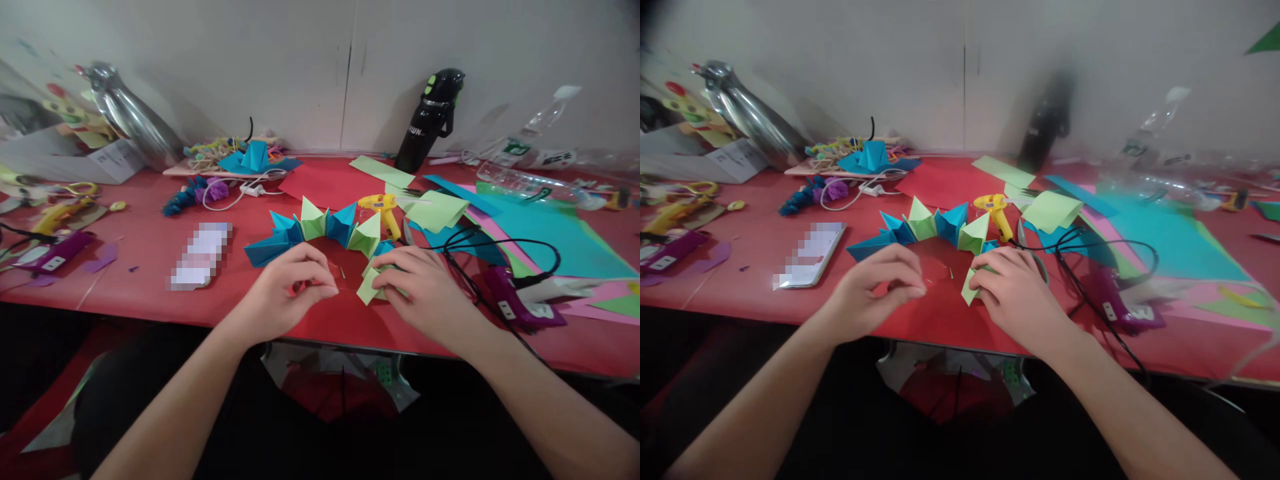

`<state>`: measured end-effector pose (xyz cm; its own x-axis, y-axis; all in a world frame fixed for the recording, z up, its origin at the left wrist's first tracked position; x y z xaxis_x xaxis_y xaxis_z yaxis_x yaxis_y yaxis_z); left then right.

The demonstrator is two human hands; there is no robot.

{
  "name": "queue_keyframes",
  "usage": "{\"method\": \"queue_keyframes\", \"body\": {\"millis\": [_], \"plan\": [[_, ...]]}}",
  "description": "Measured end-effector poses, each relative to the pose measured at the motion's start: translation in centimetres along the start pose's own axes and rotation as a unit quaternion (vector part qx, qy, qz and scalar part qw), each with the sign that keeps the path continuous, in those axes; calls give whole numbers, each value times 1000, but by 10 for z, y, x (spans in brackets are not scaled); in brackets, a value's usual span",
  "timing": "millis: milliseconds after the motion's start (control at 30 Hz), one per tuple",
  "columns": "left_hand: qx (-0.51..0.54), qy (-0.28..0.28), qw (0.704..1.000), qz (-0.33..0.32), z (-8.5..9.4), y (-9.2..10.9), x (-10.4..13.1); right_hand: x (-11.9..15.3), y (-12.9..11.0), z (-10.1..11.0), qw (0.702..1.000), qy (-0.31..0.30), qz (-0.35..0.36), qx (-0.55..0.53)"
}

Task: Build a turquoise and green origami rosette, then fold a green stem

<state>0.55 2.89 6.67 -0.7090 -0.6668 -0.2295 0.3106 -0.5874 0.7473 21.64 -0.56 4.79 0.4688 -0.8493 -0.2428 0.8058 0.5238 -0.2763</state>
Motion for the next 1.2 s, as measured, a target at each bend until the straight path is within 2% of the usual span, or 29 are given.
{"method": "queue_keyframes", "body": {"millis": [100, 200, 400, 533, 567, 600, 667, 700, 767, 867, 933, 1100, 1200], "plan": [[108, 50, 993, -9, 32, 2, 11, 1, 0, -1, 1000, -1, 3, 2], [203, 64, 977, 5, 54, 0, 24, 2, -3, 2, 1000, -3, 1, 3], [286, 33, 958, 18, 79, -3, 52, 3, -9, 8, 1000, -8, 0, -24], [263, -40, 963, 49, 89, -12, 69, 3, -8, 7, 1000, -8, -2, -26], [254, -83, 962, 57, 87, -13, 70, 3, -8, 7, 1000, -6, -1, -25], [243, -134, 958, 74, 82, -13, 70, 3, -8, 7, 1000, -5, -1, -23], [206, -282, 928, 132, 61, -12, 67, 3, -7, 7, 1000, -4, 1, -21], [187, -306, 918, 171, 53, -13, 64, 2, -8, 7, 1000, -4, 2, -20], [141, -332, 917, 169, 37, -9, 53, 2, -8, 8, 1000, -4, 2, -21], [36, -283, 943, 169, 24, -14, 39, 2, -11, 11, 1000, -6, 3, -29], [-48, -224, 955, 189, 24, -23, 35, 1, -13, 12, 999, -5, 3, -38], [-168, -13, 972, 166, 46, -27, 28, -3, -15, 18, 996, 44, -11, -71], [-198, 70, 964, 164, 55, -25, 27, -18, -13, 26, 993, 64, -19, -97]]}}
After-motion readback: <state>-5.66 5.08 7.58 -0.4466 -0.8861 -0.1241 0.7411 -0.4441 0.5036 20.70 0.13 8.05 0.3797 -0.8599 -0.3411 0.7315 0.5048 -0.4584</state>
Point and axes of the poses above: each hand's wrist, its own x-axis away from the middle knuckle, its own z-axis out of the back of the hand, y = z × x, the point moved 5 cm from there along -x, towards the middle knuckle, and after that the axes turned 9 degrees about -y, right-handed, at the moved point
